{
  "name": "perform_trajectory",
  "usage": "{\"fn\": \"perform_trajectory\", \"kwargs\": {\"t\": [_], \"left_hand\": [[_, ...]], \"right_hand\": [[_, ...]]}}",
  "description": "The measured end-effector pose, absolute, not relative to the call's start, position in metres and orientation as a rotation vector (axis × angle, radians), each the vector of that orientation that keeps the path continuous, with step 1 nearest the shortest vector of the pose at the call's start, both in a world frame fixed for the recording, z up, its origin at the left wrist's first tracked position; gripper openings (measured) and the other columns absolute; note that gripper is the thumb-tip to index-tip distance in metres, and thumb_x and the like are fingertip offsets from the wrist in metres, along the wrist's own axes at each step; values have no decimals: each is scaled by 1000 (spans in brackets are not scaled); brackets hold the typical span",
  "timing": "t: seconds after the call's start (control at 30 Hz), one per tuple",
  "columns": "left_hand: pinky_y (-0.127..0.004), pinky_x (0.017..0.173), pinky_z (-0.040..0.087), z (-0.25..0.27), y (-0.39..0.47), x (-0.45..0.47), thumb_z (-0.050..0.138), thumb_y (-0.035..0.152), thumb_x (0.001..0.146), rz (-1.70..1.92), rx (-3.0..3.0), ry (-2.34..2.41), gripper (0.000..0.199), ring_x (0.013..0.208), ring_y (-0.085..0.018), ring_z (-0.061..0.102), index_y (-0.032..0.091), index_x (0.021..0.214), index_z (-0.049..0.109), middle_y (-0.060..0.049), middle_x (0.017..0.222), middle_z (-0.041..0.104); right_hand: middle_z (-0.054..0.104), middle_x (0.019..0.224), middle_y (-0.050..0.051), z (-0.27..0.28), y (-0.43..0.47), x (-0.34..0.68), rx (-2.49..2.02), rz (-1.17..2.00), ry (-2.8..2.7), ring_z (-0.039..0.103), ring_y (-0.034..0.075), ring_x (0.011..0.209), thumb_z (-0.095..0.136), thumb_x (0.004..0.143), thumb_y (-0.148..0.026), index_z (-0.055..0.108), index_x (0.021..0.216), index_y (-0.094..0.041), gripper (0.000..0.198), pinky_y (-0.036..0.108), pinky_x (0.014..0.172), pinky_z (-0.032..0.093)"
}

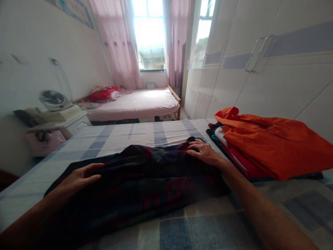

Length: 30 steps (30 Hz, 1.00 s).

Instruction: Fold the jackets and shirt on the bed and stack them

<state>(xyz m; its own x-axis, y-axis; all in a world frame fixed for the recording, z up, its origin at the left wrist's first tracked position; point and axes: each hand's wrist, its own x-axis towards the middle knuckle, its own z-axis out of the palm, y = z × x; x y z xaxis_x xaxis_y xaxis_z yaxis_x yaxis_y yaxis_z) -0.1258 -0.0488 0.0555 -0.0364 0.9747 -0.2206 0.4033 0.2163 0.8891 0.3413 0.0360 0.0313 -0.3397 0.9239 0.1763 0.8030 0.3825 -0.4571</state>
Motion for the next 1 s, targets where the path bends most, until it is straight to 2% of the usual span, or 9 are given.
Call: {"fn": "perform_trajectory", "kwargs": {"t": [0.1,0.2,0.33,0.4,0.5,0.63,0.73,0.9,1.0], "left_hand": [[-36,74,54,66,-51,-121,61,38,69,1005,1779,1814,24,81,-23,64,21,86,61,-2,85,66],[-39,81,50,73,-59,-126,51,29,77,1248,2352,2013,11,88,-23,60,22,78,59,-3,89,61],[-45,91,46,62,-76,-144,46,19,79,714,2865,1737,18,109,-28,56,24,77,63,-6,113,63],[-40,96,45,55,-82,-151,46,16,78,420,2751,1580,19,121,-26,52,25,81,63,-3,133,54],[-32,97,46,50,-76,-150,47,29,85,408,2438,1650,22,122,-21,52,26,101,61,-3,143,46],[-38,107,35,48,-44,-133,42,47,88,503,2304,1766,47,126,-24,49,20,124,55,-9,137,52],[-39,101,41,41,-19,-121,49,47,83,468,2230,1890,55,116,-27,56,13,127,53,-13,122,62],[-32,82,50,41,-5,-109,52,30,77,472,2185,1955,25,90,-22,64,19,94,67,-6,95,67],[-34,84,48,56,-20,-111,46,27,82,636,2311,1990,21,91,-22,62,20,86,65,-6,94,64]], "right_hand": [[65,119,7,34,35,336,-1454,402,-2216,43,30,127,54,80,-40,70,82,-22,25,48,109,29],[63,121,7,42,38,336,-1405,520,-2111,51,26,119,47,84,-38,68,85,-21,27,42,105,36],[66,114,6,44,37,340,-1481,662,-2074,60,24,102,48,82,-36,66,93,-20,26,38,92,46],[67,107,5,40,36,341,-1523,714,-2069,62,22,95,50,78,-32,65,96,-20,26,35,86,48],[67,105,4,33,35,339,-1528,714,-2083,63,21,94,49,78,-32,64,101,-21,29,34,86,48],[69,106,4,30,36,335,-1587,571,-2101,61,24,101,40,86,-44,67,99,-24,36,37,91,45],[70,98,5,29,35,332,-1668,512,-2136,63,24,94,40,85,-47,69,92,-24,37,37,85,47],[67,80,2,30,31,328,-1628,566,-2145,61,20,76,47,82,-47,65,82,-23,30,31,71,47],[62,72,0,33,30,328,-1595,647,-2023,55,16,64,47,82,-45,61,84,-22,27,28,60,45]]}}
